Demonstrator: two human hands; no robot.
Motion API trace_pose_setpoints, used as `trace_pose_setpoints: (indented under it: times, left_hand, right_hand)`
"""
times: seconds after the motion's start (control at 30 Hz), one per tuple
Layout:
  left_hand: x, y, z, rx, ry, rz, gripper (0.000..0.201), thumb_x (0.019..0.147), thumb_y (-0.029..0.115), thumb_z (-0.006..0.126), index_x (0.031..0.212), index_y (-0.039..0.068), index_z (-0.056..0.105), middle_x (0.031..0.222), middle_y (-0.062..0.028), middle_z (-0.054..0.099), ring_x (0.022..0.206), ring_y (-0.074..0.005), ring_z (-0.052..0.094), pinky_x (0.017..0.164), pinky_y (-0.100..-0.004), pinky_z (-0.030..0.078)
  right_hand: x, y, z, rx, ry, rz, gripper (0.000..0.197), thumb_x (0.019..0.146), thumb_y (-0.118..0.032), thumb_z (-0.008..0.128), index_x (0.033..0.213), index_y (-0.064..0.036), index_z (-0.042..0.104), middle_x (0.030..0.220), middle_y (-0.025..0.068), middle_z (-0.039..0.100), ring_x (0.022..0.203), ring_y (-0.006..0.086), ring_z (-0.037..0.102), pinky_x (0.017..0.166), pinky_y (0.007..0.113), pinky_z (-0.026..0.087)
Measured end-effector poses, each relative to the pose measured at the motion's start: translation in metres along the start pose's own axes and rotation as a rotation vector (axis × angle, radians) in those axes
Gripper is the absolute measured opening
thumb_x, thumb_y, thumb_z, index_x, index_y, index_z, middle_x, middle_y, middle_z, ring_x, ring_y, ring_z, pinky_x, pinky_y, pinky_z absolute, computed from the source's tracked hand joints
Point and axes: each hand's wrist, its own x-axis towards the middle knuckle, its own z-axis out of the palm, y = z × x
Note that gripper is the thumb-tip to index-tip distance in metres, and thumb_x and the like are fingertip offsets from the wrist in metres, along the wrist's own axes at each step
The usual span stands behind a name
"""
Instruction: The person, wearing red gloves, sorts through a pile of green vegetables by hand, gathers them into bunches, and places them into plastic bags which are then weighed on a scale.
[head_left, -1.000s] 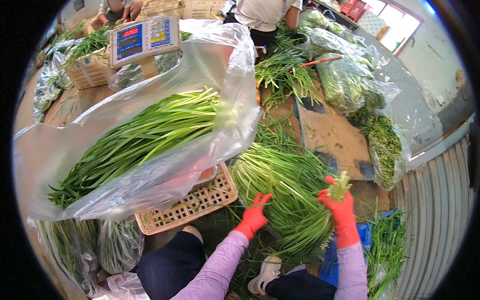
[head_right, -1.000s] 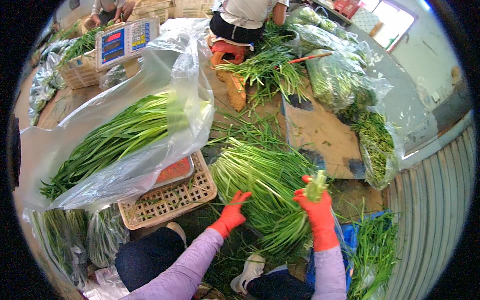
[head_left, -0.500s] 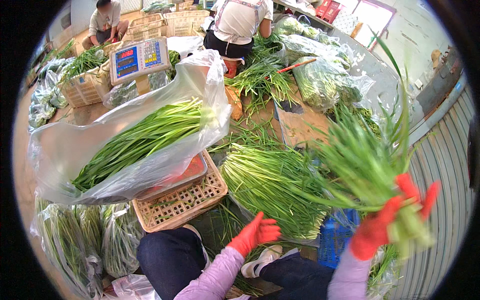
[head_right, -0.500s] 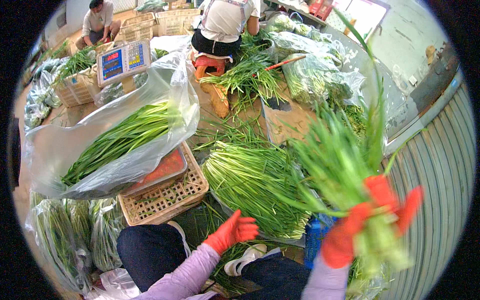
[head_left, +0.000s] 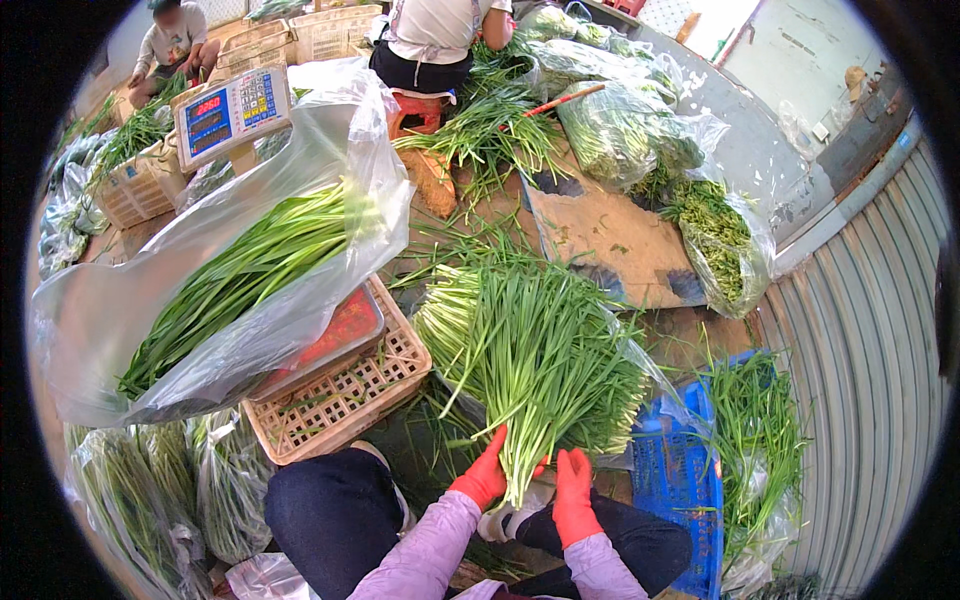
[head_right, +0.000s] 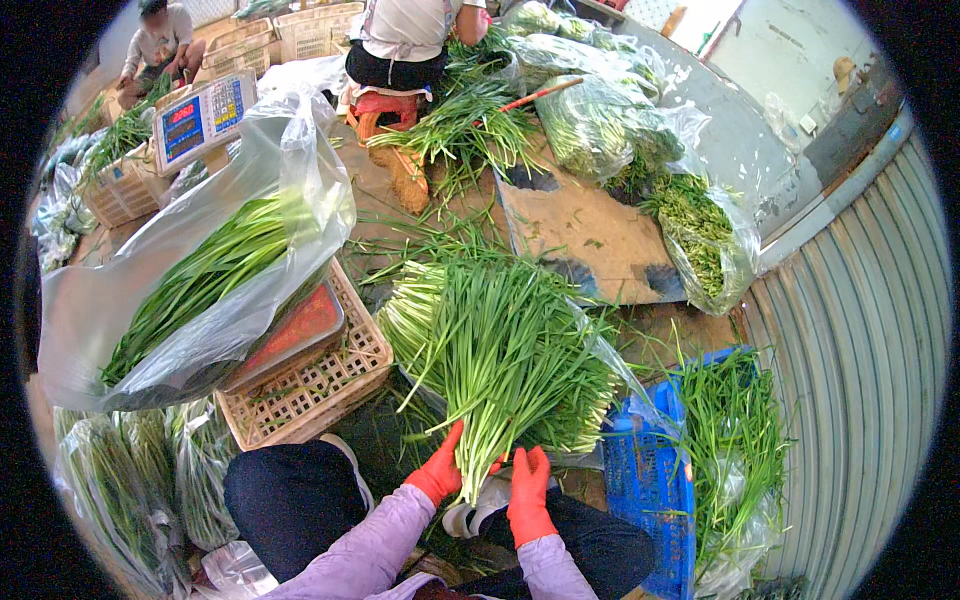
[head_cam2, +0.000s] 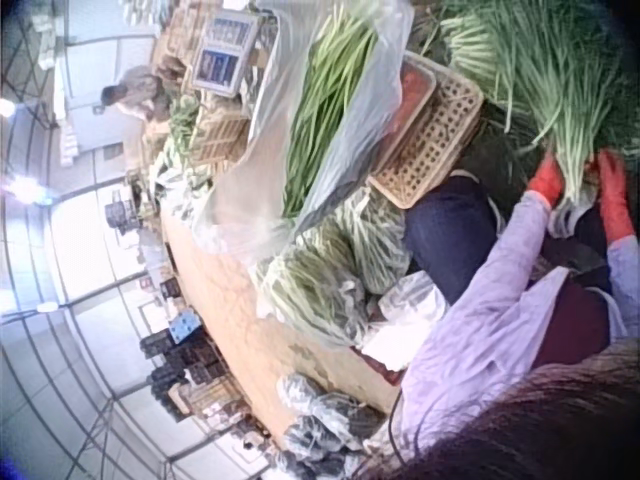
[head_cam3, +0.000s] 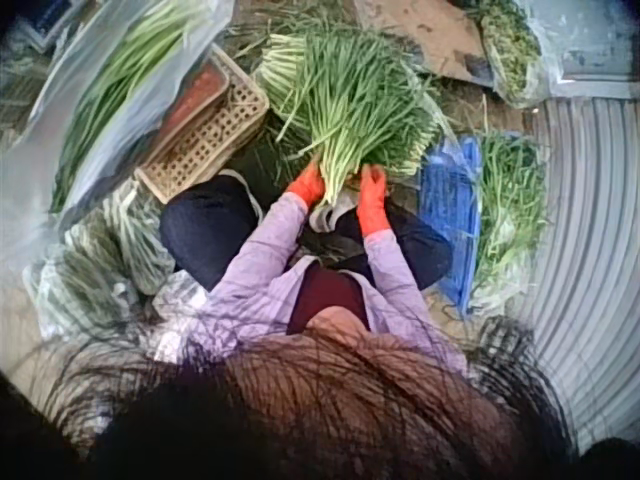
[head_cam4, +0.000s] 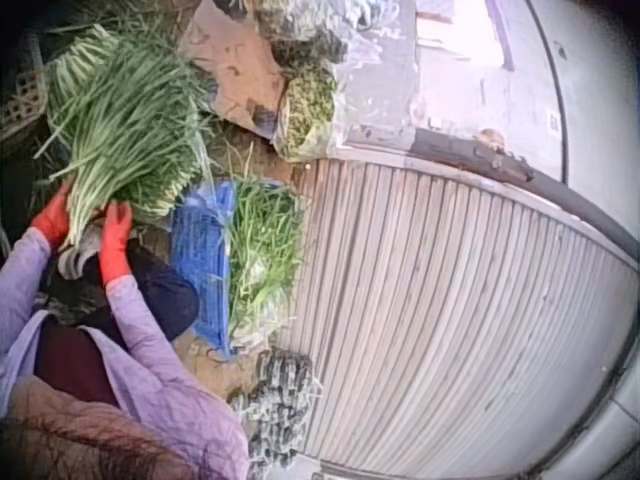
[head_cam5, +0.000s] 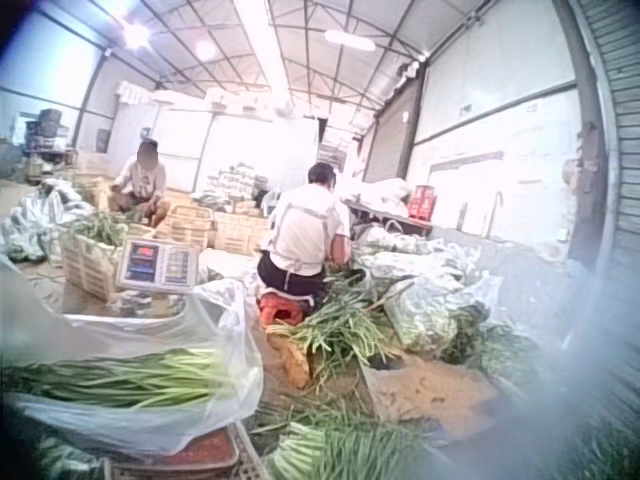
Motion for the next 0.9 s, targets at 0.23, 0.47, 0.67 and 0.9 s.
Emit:
trace_pose_setpoints:
  times: [0.23, 0.47, 0.67, 0.9]
  left_hand:
    - [0.019, -0.003, 0.026, 0.97, 0.438, 0.313, 0.041, 0.08, 0.019, 0.069, 0.116, 0.002, 0.057, 0.106, -0.0064, 0.063, 0.091, -0.0151, 0.06, 0.082, -0.0288, 0.048]
    - [0.009, 0.024, 0.038, 1.368, 0.314, 0.269, 0.039, 0.073, 0.018, 0.071, 0.108, 0.004, 0.062, 0.107, -0.0106, 0.064, 0.094, -0.0184, 0.06, 0.085, -0.031, 0.046]
    - [-0.017, 0.074, 0.015, 1.567, 1.147, 0.982, 0.041, 0.07, 0.013, 0.065, 0.108, 0.0, 0.059, 0.102, -0.017, 0.063, 0.099, -0.0287, 0.059, 0.087, -0.0359, 0.046]
    - [0.015, 0.092, -0.013, 1.433, 1.134, 0.591, 0.059, 0.082, 0.056, 0.054, 0.097, -0.001, 0.063, 0.095, -0.02, 0.065, 0.093, -0.032, 0.061, 0.084, -0.0362, 0.045]
  right_hand:
    - [-0.002, -0.04, 0.042, 0.11, -0.174, -0.033, 0.037, 0.09, -0.021, 0.057, 0.119, 0.0012, 0.049, 0.11, 0.0104, 0.057, 0.097, 0.0173, 0.053, 0.087, 0.029, 0.042]
    - [0.134, -0.037, 0.008, -0.317, -0.279, 0.168, 0.044, 0.083, -0.025, 0.061, 0.115, 0.003, 0.053, 0.098, 0.0109, 0.061, 0.082, 0.0222, 0.057, 0.073, 0.034, 0.047]
    - [0.16, -0.09, -0.031, -0.774, -0.251, -0.276, 0.037, 0.084, -0.024, 0.059, 0.107, 0.0049, 0.056, 0.09, 0.0176, 0.065, 0.077, 0.0222, 0.064, 0.066, 0.034, 0.052]
    - [0.09, -0.118, 0.027, -0.138, -0.57, 0.062, 0.031, 0.092, -0.027, 0.048, 0.103, 0.0002, 0.058, 0.08, 0.0136, 0.066, 0.067, 0.0184, 0.065, 0.06, 0.027, 0.051]
